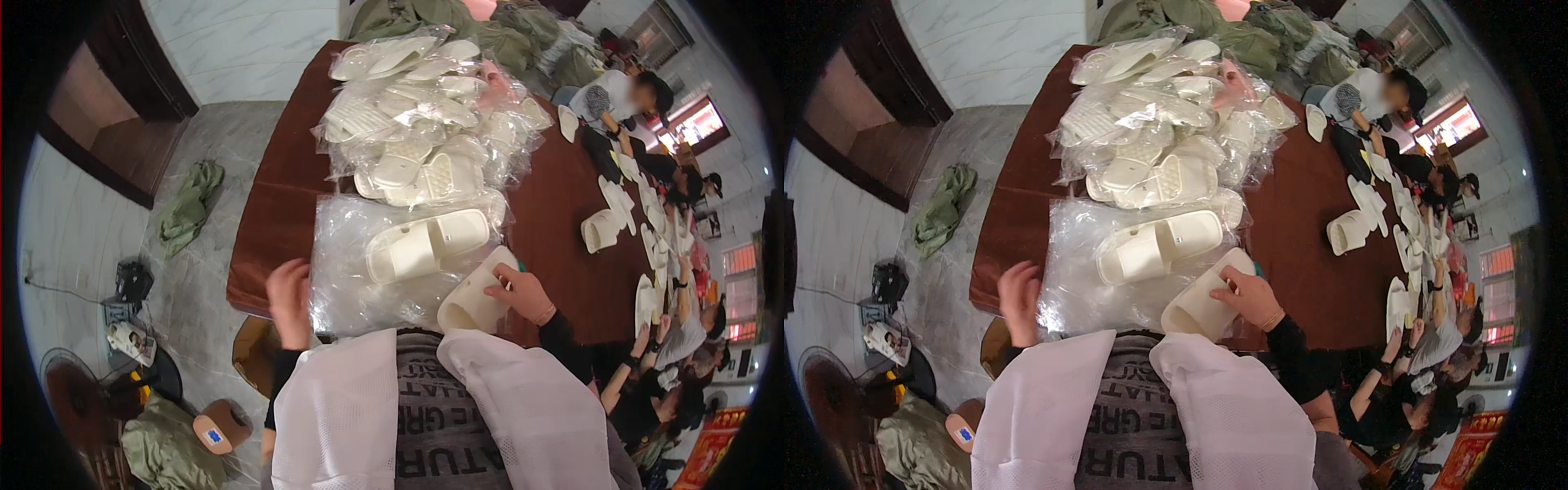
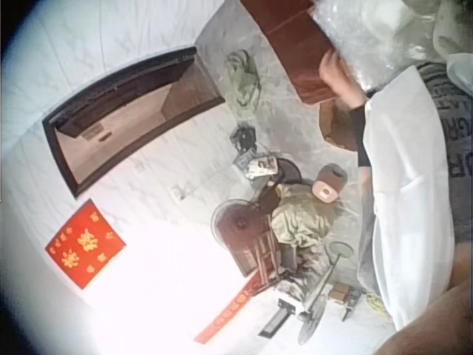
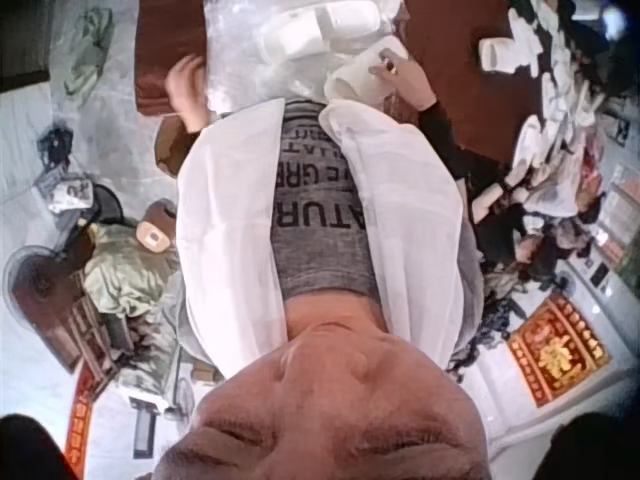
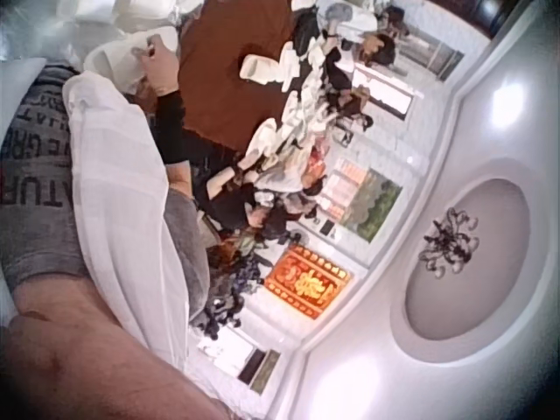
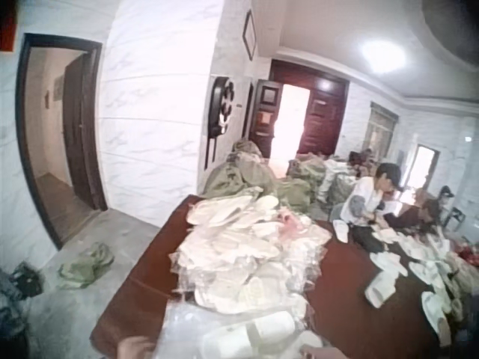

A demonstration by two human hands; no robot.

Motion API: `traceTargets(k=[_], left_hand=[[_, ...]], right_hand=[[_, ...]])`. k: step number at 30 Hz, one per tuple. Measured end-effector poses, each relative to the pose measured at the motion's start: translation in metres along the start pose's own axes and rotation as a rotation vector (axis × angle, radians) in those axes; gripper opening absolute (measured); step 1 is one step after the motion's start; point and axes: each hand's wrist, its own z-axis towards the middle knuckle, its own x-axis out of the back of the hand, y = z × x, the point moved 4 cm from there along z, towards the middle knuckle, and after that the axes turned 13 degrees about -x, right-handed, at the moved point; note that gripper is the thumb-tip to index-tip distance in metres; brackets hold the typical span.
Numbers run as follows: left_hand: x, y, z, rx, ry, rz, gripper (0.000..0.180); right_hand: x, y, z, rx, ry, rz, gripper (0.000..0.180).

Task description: Packaging pairs of white and pink slippers into plastic bags at a shared work table.

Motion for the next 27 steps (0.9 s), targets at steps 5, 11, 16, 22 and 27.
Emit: traceTargets(k=[5, 11, 16, 22, 27], left_hand=[[-0.084, 0.029, 0.015, -0.295, -0.510, -0.028, 0.049], [-0.120, 0.009, -0.006, -0.173, -0.719, 0.208, 0.089], [-0.126, -0.013, -0.013, -0.081, -0.629, 0.094, 0.099], [-0.141, -0.027, -0.014, -0.047, -0.718, -0.019, 0.104], [-0.157, -0.062, -0.023, -0.003, -0.698, -0.103, 0.116]], right_hand=[[0.025, -0.015, -0.002, 0.337, 0.185, -0.209, 0.025], [0.034, -0.021, 0.014, 0.539, 0.162, -0.766, 0.013], [0.030, -0.037, 0.041, 0.924, 0.050, -0.922, 0.007], [-0.011, -0.075, 0.078, 1.068, -0.092, -0.804, 0.013], [-0.061, -0.055, 0.110, 1.152, -0.021, -0.440, 0.015]])
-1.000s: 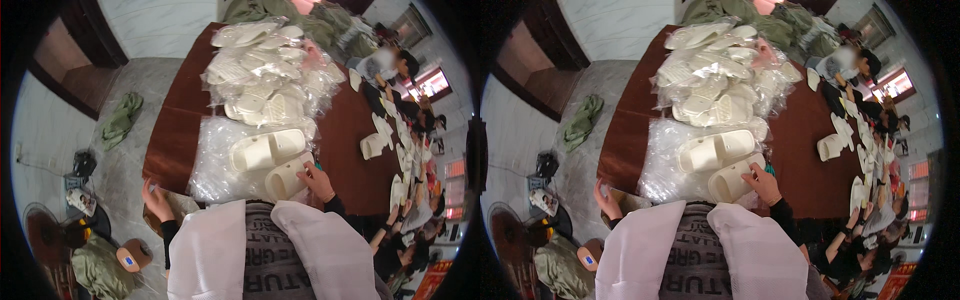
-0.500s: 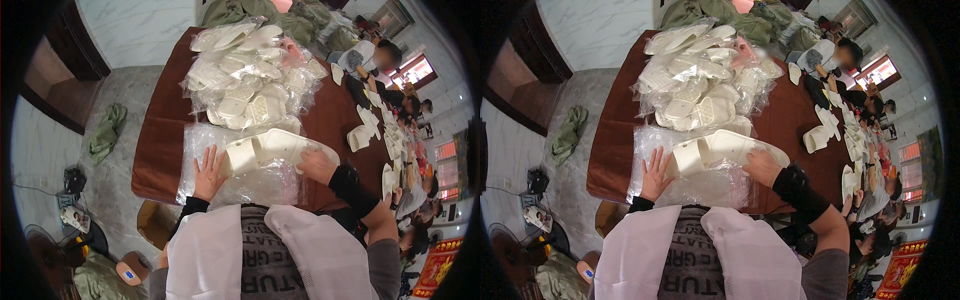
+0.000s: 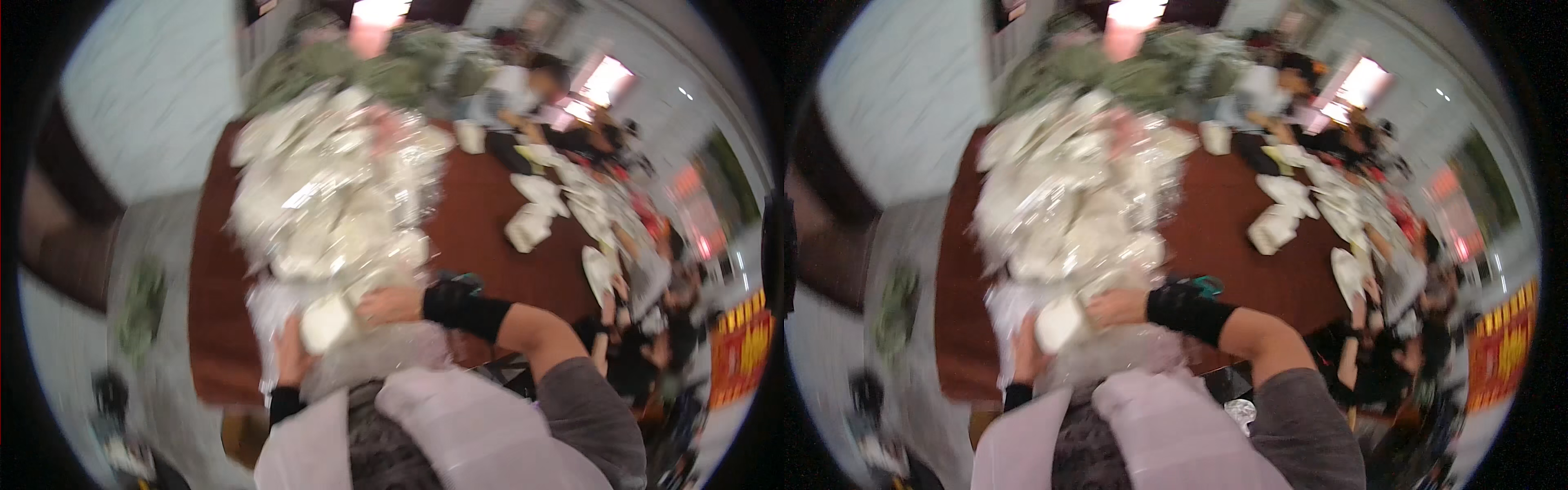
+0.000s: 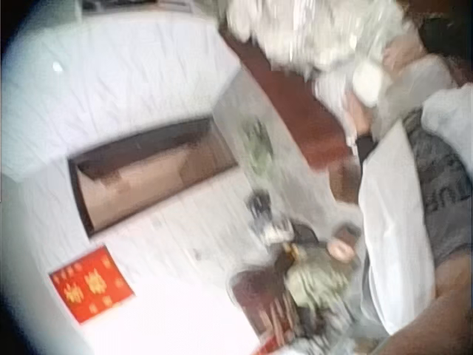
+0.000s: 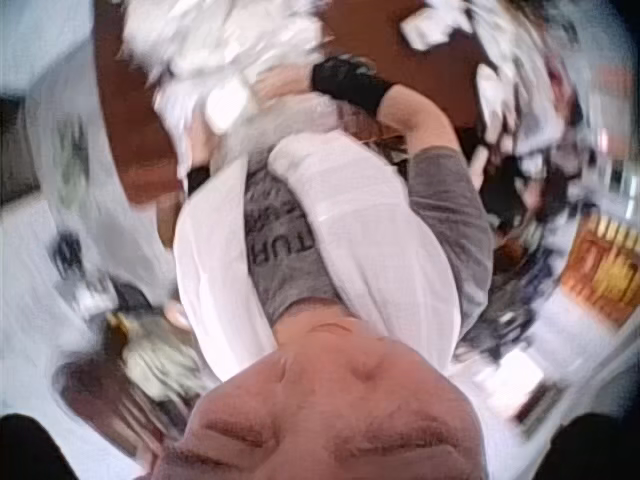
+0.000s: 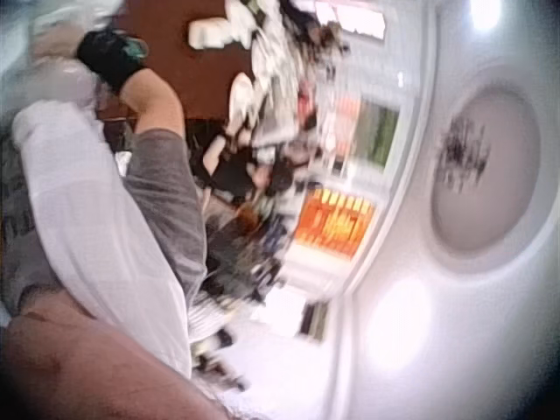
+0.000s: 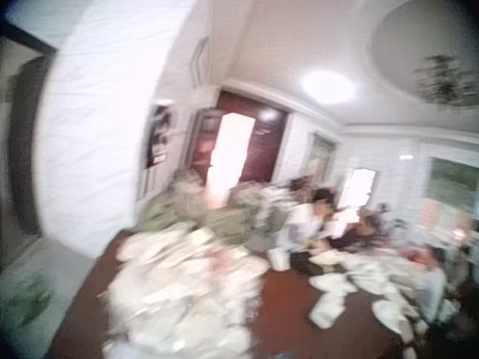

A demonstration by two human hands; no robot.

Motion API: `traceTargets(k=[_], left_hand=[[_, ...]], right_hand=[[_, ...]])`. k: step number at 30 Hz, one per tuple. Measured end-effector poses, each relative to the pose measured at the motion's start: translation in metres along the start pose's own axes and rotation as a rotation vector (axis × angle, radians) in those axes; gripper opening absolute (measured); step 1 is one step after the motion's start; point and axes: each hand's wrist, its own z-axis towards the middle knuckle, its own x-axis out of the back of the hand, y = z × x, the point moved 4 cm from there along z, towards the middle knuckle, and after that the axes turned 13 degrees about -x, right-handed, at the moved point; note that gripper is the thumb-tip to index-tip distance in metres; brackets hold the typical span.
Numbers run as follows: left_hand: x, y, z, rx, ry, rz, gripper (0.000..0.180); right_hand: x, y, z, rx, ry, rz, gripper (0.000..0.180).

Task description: Packaging pairs of white and pink slippers into plastic bags at a shared work table.

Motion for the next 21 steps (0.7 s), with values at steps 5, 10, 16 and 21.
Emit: traceTargets(k=[5, 10, 16, 21], left_hand=[[-0.001, -0.013, -0.020, -0.011, 0.098, -0.234, 0.121], [0.005, 0.010, -0.011, -0.128, 0.085, -0.061, 0.110], [0.010, 0.009, -0.022, -0.132, 0.067, 0.011, 0.082], [0.010, 0.011, -0.020, -0.148, 0.032, 0.091, 0.067]], right_hand=[[0.023, -0.024, -0.034, -0.180, -0.012, -0.114, 0.012], [0.055, -0.049, -0.107, -0.662, 0.277, 0.061, 0.018], [0.072, -0.017, -0.221, -1.245, 0.607, -0.118, 0.022], [0.104, 0.030, -0.278, -1.394, 0.624, -0.599, 0.020]])
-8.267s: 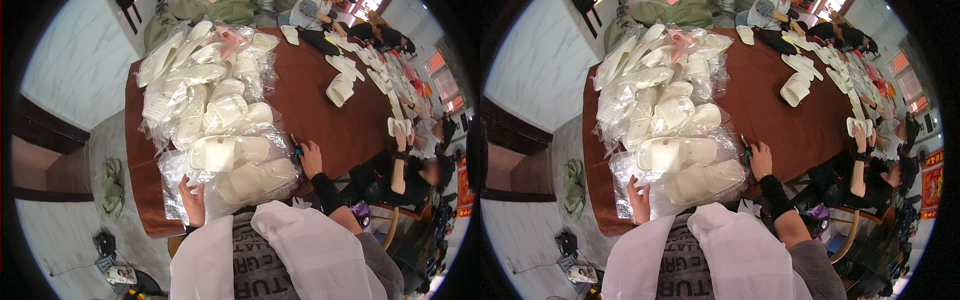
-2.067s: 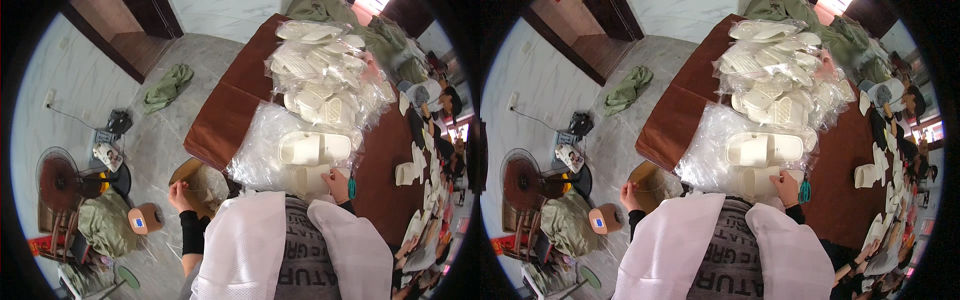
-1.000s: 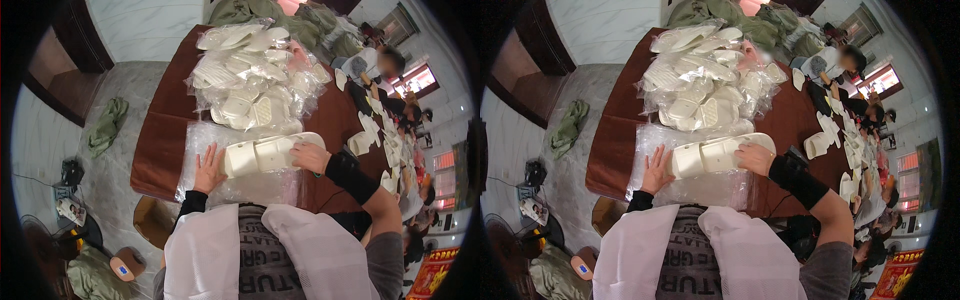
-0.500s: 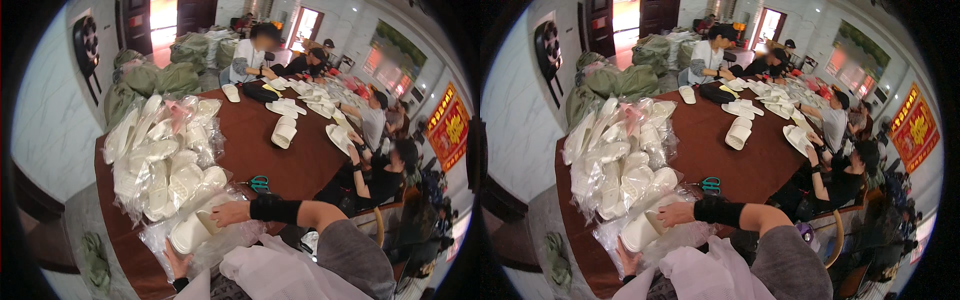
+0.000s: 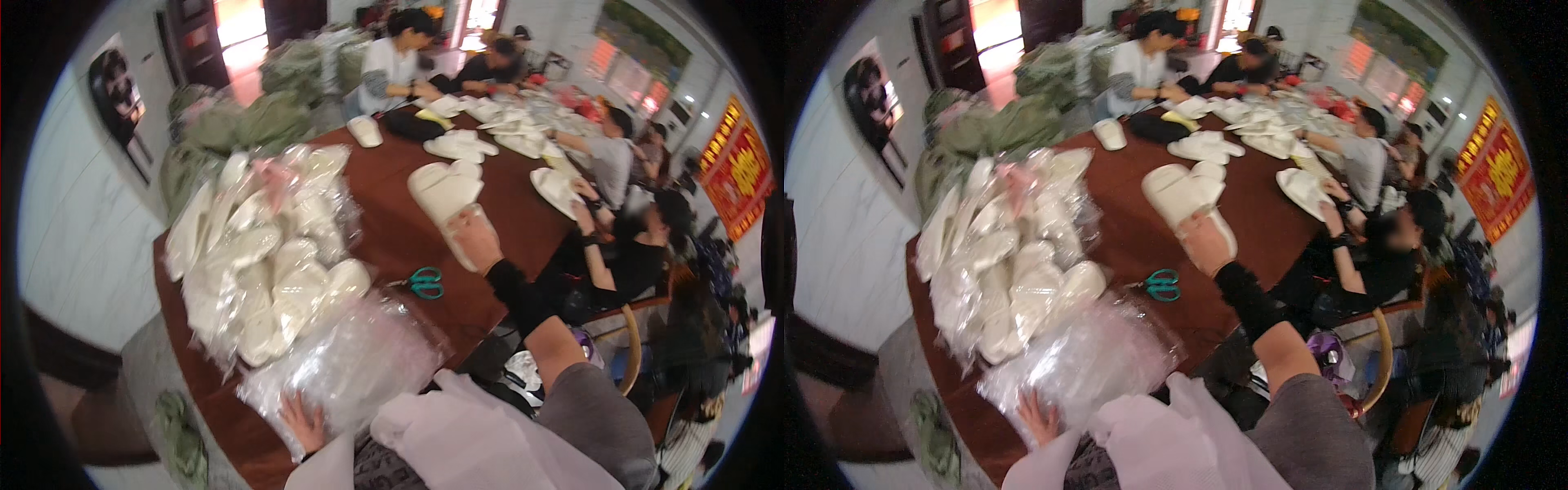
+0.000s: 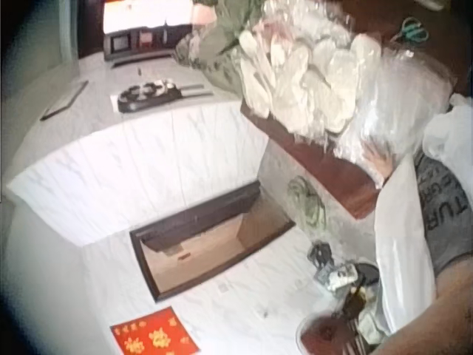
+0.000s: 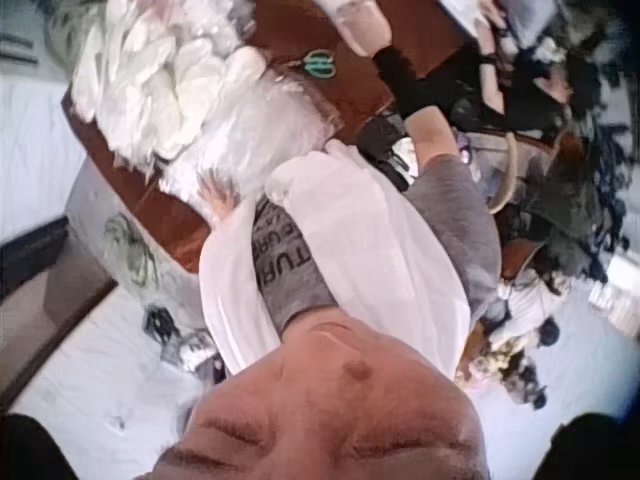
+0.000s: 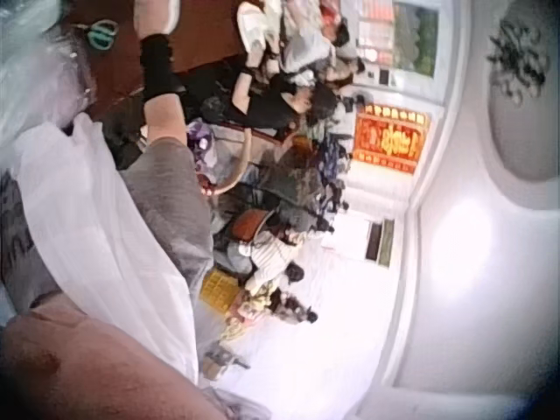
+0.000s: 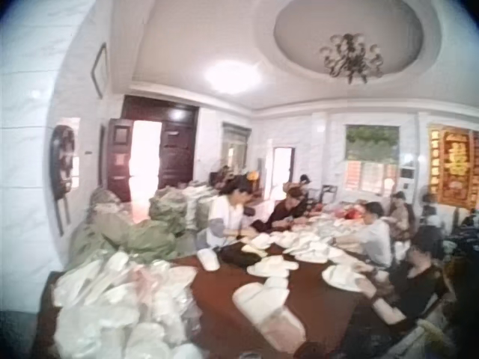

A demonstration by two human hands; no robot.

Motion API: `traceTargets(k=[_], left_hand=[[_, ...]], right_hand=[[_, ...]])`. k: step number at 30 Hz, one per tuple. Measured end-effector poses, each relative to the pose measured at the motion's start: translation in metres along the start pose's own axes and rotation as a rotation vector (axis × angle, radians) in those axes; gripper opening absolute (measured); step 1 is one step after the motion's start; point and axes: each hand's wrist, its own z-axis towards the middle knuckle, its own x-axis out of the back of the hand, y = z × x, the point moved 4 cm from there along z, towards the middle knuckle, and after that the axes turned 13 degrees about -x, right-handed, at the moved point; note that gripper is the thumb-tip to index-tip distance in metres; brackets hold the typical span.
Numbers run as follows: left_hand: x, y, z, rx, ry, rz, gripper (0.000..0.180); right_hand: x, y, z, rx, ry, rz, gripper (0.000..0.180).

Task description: Packaging pairs of white and pink slippers into plastic bags at a shared work table.

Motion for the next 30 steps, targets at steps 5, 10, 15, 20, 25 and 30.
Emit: traceTargets(k=[5, 10, 15, 20, 25, 30], left_hand=[[-0.006, 0.006, 0.012, 0.025, 0.060, -0.008, 0.065], [-0.001, 0.011, 0.012, 0.048, 0.050, 0.013, 0.065], [-0.005, 0.011, 0.012, 0.033, 0.050, 0.007, 0.063], [-0.006, 0.007, 0.001, 0.032, 0.047, 0.037, 0.059], [-0.008, 0.006, 0.004, 0.035, 0.042, 0.032, 0.061], [-0.010, 0.002, 0.004, 0.020, 0.073, 0.005, 0.063]], right_hand=[[-0.028, -0.079, 0.006, -0.029, -0.219, 0.475, 0.019], [-0.090, -0.180, 0.014, 0.038, -0.395, 0.730, 0.030], [-0.092, -0.266, 0.026, 0.075, -0.359, 0.700, 0.062], [-0.098, -0.303, 0.036, 0.022, -0.492, 0.475, 0.054], [-0.050, -0.236, 0.074, -0.038, -0.147, 0.424, 0.031], [0.031, -0.174, 0.086, 0.282, 0.020, 0.544, 0.030]])
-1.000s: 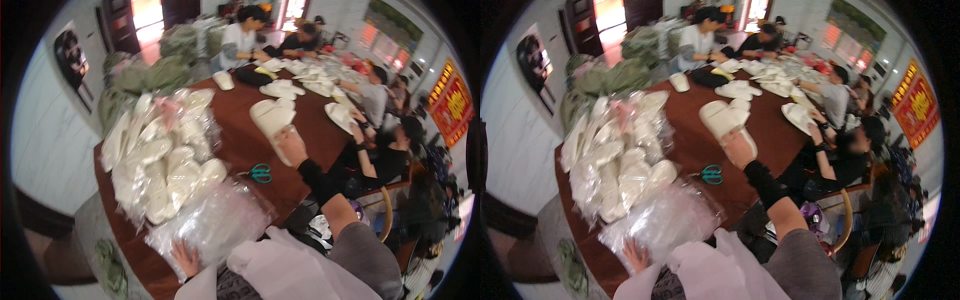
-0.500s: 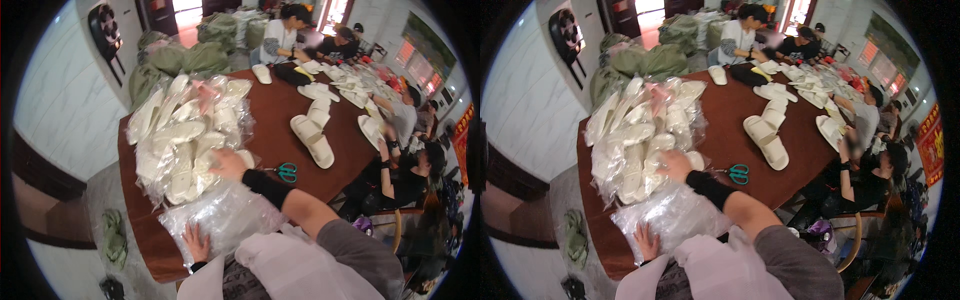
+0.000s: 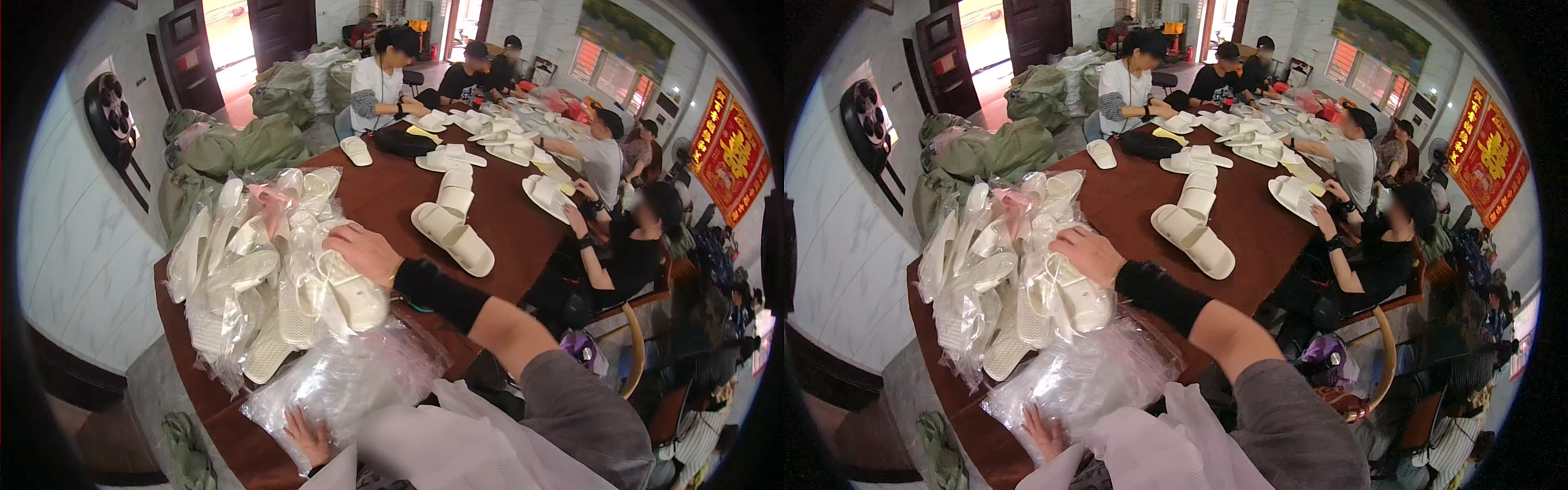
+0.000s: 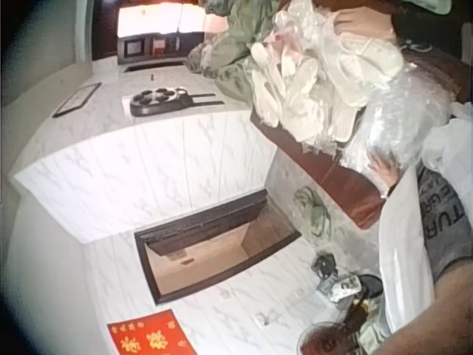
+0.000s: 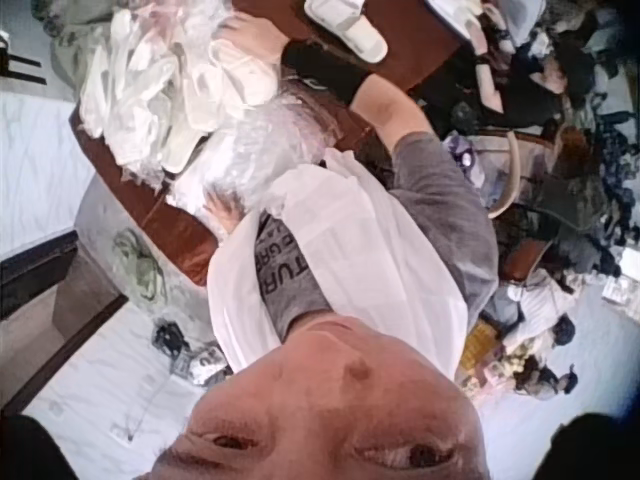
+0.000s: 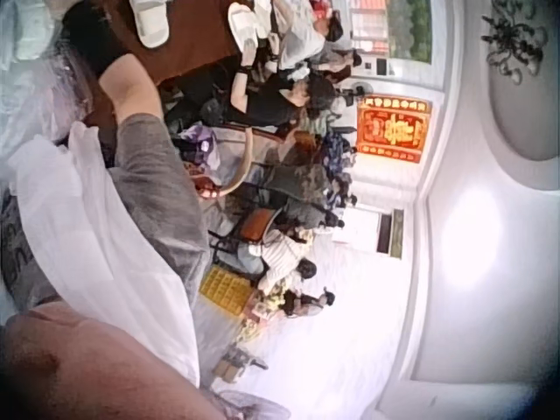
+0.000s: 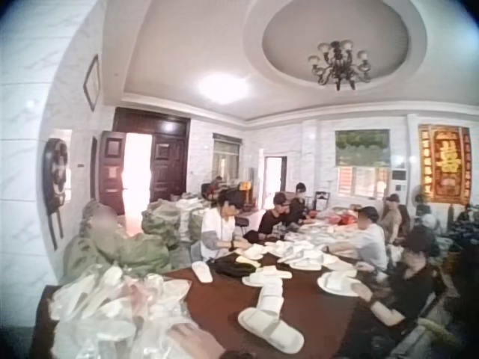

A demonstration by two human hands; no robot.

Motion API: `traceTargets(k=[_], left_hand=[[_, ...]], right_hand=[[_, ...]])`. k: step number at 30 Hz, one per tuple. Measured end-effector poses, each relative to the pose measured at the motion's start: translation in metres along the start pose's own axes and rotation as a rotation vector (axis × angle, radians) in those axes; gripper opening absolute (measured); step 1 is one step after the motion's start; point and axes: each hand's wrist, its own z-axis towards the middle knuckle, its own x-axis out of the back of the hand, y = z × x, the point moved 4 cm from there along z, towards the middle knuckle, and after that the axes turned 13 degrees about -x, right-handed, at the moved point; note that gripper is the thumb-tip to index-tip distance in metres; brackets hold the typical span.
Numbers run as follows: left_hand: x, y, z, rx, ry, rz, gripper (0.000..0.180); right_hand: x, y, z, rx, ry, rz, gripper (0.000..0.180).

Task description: Packaging pairs of white and pink slippers into plastic bags at a shared work table.

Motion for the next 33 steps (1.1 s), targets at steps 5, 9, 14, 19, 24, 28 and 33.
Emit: traceTargets(k=[5, 9, 14, 19, 24, 28, 33], left_hand=[[0.001, -0.018, 0.003, 0.043, -0.047, -0.242, 0.069], [0.007, -0.024, 0.002, 0.095, -0.090, -0.293, 0.066], [0.006, -0.055, -0.020, 0.187, 0.019, -0.447, 0.055], [0.023, -0.022, 0.007, 0.195, 0.105, -0.461, 0.031], [0.071, 0.046, 0.020, 0.044, 0.301, -0.051, 0.028], [0.078, 0.041, 0.003, 0.117, 0.379, 0.019, 0.025], [0.048, 0.027, -0.022, 0.350, 0.177, -0.239, 0.023]], right_hand=[[0.031, -0.042, -0.027, 0.819, -0.152, -0.018, 0.026], [0.009, -0.096, -0.057, 1.261, -0.188, 0.042, 0.024], [-0.060, -0.146, -0.084, 1.462, -0.152, 0.287, 0.029], [-0.079, -0.120, -0.061, 0.598, -0.704, 0.347, 0.037], [-0.011, -0.029, -0.086, -0.530, -0.254, 0.539, 0.016], [-0.020, 0.022, -0.175, -0.985, -0.311, 0.612, 0.017], [-0.052, 0.027, -0.251, -1.137, -1.052, 0.917, 0.016]])
